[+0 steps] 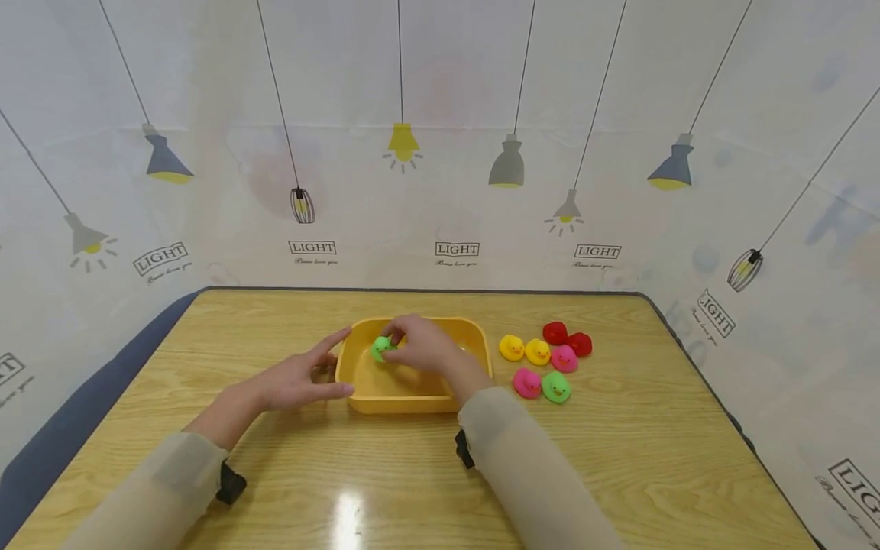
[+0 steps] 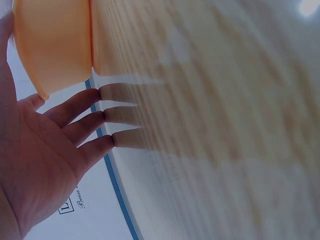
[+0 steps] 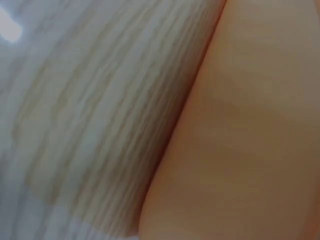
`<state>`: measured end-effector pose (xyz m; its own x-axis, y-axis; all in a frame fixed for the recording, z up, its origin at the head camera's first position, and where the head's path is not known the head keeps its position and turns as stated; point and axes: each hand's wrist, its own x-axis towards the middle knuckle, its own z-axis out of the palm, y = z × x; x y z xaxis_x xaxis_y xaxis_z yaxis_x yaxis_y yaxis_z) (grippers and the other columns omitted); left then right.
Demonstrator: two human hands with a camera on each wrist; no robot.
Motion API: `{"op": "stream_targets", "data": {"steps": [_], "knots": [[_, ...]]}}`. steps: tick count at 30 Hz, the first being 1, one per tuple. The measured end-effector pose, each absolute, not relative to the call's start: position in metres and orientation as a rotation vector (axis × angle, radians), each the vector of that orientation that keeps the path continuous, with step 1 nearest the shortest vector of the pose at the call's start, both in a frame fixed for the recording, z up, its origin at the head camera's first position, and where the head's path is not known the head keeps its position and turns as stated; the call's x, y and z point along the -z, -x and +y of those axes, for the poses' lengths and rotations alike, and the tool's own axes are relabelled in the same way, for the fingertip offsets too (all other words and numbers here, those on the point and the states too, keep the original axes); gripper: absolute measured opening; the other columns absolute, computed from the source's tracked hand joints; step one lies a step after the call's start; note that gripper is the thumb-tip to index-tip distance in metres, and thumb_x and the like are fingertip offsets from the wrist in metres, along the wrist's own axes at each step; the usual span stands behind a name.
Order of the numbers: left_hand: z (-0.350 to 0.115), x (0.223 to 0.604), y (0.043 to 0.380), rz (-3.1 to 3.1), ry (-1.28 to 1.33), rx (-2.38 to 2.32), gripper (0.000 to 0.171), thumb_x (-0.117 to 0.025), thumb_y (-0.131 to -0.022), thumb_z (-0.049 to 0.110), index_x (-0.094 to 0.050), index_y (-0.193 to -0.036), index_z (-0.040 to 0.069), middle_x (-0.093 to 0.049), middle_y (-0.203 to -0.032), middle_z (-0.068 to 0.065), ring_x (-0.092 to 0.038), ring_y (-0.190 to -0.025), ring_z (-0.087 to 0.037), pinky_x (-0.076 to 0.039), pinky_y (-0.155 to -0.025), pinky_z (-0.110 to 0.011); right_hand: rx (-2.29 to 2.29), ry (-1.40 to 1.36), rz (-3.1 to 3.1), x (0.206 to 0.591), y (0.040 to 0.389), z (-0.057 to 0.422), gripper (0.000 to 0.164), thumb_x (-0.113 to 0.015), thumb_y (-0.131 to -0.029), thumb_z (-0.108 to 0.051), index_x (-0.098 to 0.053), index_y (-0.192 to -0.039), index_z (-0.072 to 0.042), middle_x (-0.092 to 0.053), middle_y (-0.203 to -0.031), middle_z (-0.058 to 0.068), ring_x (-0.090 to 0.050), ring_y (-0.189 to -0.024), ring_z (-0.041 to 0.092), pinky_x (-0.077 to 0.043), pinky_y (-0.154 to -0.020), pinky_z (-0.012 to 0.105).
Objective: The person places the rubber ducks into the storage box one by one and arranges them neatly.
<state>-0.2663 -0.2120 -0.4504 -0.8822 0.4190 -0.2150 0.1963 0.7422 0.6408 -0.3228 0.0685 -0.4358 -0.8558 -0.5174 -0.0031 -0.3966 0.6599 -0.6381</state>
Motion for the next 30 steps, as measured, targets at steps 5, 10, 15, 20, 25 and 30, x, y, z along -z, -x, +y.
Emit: {"op": "stream_targets", "data": {"steps": [5,10,15,20,25,30], "knots": [[-0.213,0.451,0.266,2.599,-0.485,-0.895,0.11,-0.07,-0.094,0.077,-0.006,-0.177,0.043,-0.061,-0.162,-0.01,-0.049,-0.155,-0.045,-0.035,-0.126,-0.072,0.922,0.721,2.667,0.443,0.325,0.061,0.03,-0.084,-0.1,-0.03,-0.077,-0.125,-0.016,-0.073,-0.111,0.0,-0.063,-0.1,0.017,-0.055,-0.097,0.039],[-0.212,0.451,0.266,2.596,-0.481,-0.896,0.11,-0.071,-0.094,0.077,-0.006,-0.177,0.044,-0.06,-0.162,-0.011,-0.049,-0.155,-0.046,-0.034,-0.126,-0.073,0.926,0.69,2.641,0.447,0.323,0.058,0.03,-0.083,-0.1,-0.026,-0.075,-0.126,-0.014,-0.072,-0.109,0.002,-0.062,-0.094,0.018,-0.055,-0.088,0.035],[-0.21,0.451,0.266,2.599,-0.483,-0.901,0.11,-0.071,-0.094,0.077,-0.006,-0.177,0.044,-0.06,-0.162,-0.012,-0.049,-0.155,-0.046,-0.035,-0.127,-0.072,0.953,0.66,2.633,0.452,0.323,0.058,0.03,-0.083,-0.1,-0.025,-0.074,-0.127,-0.016,-0.071,-0.108,0.002,-0.061,-0.09,0.018,-0.053,-0.08,0.031],[-0.21,0.45,0.266,2.599,-0.483,-0.901,0.11,-0.071,-0.094,0.076,-0.006,-0.177,0.044,-0.06,-0.163,-0.011,-0.047,-0.156,-0.046,-0.033,-0.128,-0.072,0.975,0.654,2.608,0.455,0.322,0.061,0.03,-0.082,-0.102,-0.023,-0.072,-0.13,-0.02,-0.072,-0.105,0.002,-0.063,-0.093,0.019,-0.055,-0.085,0.034],[-0.211,0.45,0.267,2.604,-0.484,-0.896,0.111,-0.07,-0.094,0.077,-0.005,-0.177,0.043,-0.06,-0.162,-0.012,-0.047,-0.156,-0.047,-0.033,-0.127,-0.073,0.976,0.668,2.624,0.46,0.323,0.06,0.03,-0.081,-0.102,-0.027,-0.071,-0.13,-0.025,-0.071,-0.102,0.0,-0.064,-0.095,0.019,-0.055,-0.089,0.036],[-0.211,0.451,0.267,2.604,-0.487,-0.894,0.111,-0.07,-0.094,0.078,-0.005,-0.177,0.043,-0.06,-0.163,-0.013,-0.046,-0.156,-0.048,-0.032,-0.127,-0.075,0.979,0.666,2.638,0.464,0.324,0.058,0.03,-0.083,-0.101,-0.031,-0.071,-0.128,-0.027,-0.069,-0.095,0.0,-0.062,-0.09,0.018,-0.052,-0.084,0.033]]}}
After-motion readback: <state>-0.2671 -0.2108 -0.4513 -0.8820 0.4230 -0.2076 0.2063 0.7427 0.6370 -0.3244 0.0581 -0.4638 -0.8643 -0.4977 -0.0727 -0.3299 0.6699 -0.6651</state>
